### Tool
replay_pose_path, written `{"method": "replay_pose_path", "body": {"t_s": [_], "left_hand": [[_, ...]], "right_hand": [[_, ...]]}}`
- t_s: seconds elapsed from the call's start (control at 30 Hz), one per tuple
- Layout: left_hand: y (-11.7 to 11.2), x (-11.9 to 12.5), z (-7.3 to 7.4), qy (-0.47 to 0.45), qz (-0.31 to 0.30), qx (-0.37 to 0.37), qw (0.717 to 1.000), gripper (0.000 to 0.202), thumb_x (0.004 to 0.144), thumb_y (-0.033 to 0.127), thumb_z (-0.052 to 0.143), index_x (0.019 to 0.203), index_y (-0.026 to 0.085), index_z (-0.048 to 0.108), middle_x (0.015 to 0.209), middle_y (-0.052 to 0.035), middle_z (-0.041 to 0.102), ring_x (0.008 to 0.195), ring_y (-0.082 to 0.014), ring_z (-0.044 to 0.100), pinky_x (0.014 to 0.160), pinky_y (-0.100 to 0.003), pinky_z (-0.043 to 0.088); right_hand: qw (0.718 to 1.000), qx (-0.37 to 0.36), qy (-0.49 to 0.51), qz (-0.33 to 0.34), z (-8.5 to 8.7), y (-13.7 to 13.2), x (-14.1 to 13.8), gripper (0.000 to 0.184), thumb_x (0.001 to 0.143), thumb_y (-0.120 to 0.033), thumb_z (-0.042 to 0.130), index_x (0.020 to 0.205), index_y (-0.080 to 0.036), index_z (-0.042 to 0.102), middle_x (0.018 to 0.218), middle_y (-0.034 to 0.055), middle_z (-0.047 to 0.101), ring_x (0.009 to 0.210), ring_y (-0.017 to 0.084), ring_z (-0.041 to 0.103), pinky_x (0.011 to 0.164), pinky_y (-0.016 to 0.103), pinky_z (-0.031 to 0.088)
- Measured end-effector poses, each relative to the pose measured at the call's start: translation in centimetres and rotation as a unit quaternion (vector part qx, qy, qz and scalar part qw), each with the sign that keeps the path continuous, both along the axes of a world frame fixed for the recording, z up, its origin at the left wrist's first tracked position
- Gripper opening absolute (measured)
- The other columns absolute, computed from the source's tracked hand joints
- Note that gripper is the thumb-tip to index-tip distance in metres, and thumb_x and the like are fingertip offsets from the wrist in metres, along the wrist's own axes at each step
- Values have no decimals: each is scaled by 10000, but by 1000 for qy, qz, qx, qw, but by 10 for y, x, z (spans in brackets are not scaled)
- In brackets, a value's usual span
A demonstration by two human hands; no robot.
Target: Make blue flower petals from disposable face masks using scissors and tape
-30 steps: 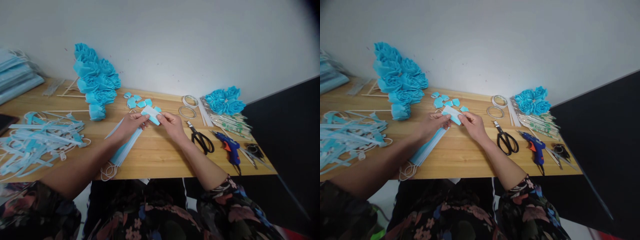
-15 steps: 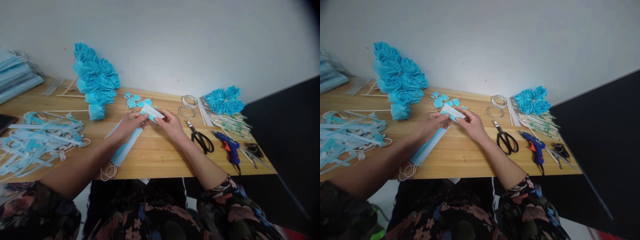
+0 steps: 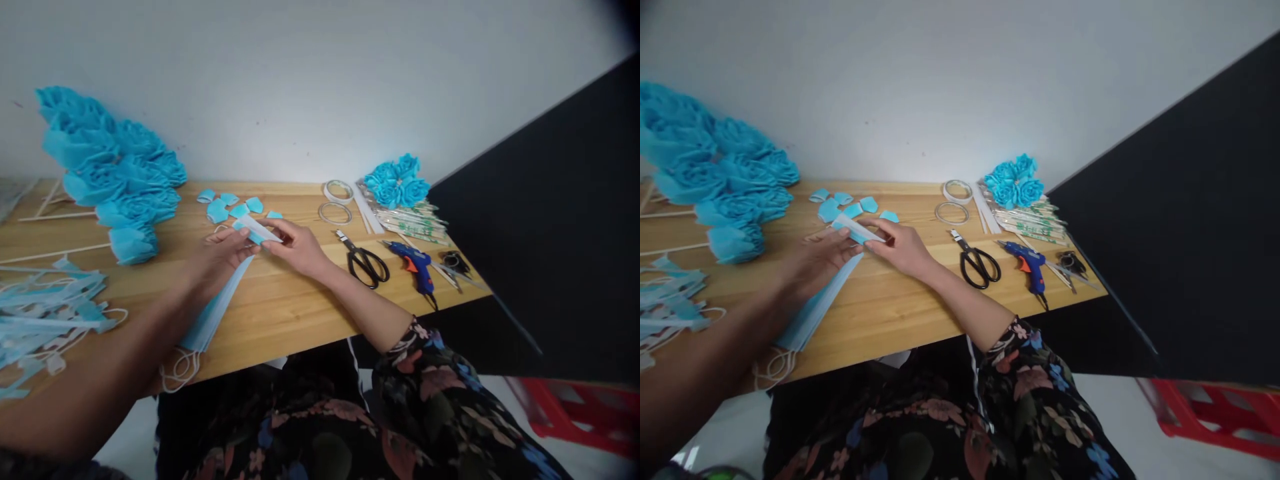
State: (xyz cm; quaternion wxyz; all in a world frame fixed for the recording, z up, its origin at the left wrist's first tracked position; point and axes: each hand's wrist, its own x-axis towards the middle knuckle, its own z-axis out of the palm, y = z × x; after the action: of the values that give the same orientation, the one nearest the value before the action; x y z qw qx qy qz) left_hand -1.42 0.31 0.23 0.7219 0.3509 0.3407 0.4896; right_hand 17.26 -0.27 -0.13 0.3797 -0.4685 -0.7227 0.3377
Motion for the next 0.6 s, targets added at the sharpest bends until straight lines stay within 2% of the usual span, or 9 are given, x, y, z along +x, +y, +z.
{"method": "replay_pose_path", "body": {"t_s": [0.1,0.23,0.33,0.43,0.53,0.6], "left_hand": [[-1,2,1,-12,4,-14,1000,33,818,151,760,790,164,747,916,-45,776,860,-150,719,826,-249,607],[0,3,1,-25,22,-17,999,83,841,124,727,774,170,709,932,-31,775,890,-135,726,855,-238,607],[2,2,0,-31,32,-22,999,43,831,127,741,828,161,716,964,-38,782,880,-132,730,846,-238,610],[3,1,-1,-28,39,-35,998,46,826,122,744,856,145,719,902,-41,782,808,-131,731,785,-239,619],[4,0,-1,-11,42,-53,998,60,826,131,748,867,132,705,832,-47,771,743,-135,727,704,-238,616],[4,0,-1,-1,43,-62,997,92,823,137,758,888,130,694,811,-45,764,714,-132,721,667,-232,607]], "right_hand": [[1000,12,-2,15,1,0,0,445,906,-333,627,1346,-268,632,1148,19,725,792,132,591,764,291,502],[999,13,12,30,-1,3,2,454,905,-328,627,1352,-250,631,1200,30,715,842,135,613,786,282,507],[999,12,16,33,-3,6,6,451,892,-334,650,1333,-237,647,1087,27,730,805,137,611,780,292,514],[999,17,21,21,-2,7,9,443,908,-381,644,1327,-236,646,958,25,726,783,154,615,748,313,530],[997,76,16,14,4,7,14,409,942,-324,592,1348,-282,615,1110,50,719,974,194,647,795,344,559],[986,161,-18,41,8,6,16,436,937,-250,590,1366,-328,589,1290,46,670,1185,221,599,940,408,550]]}}
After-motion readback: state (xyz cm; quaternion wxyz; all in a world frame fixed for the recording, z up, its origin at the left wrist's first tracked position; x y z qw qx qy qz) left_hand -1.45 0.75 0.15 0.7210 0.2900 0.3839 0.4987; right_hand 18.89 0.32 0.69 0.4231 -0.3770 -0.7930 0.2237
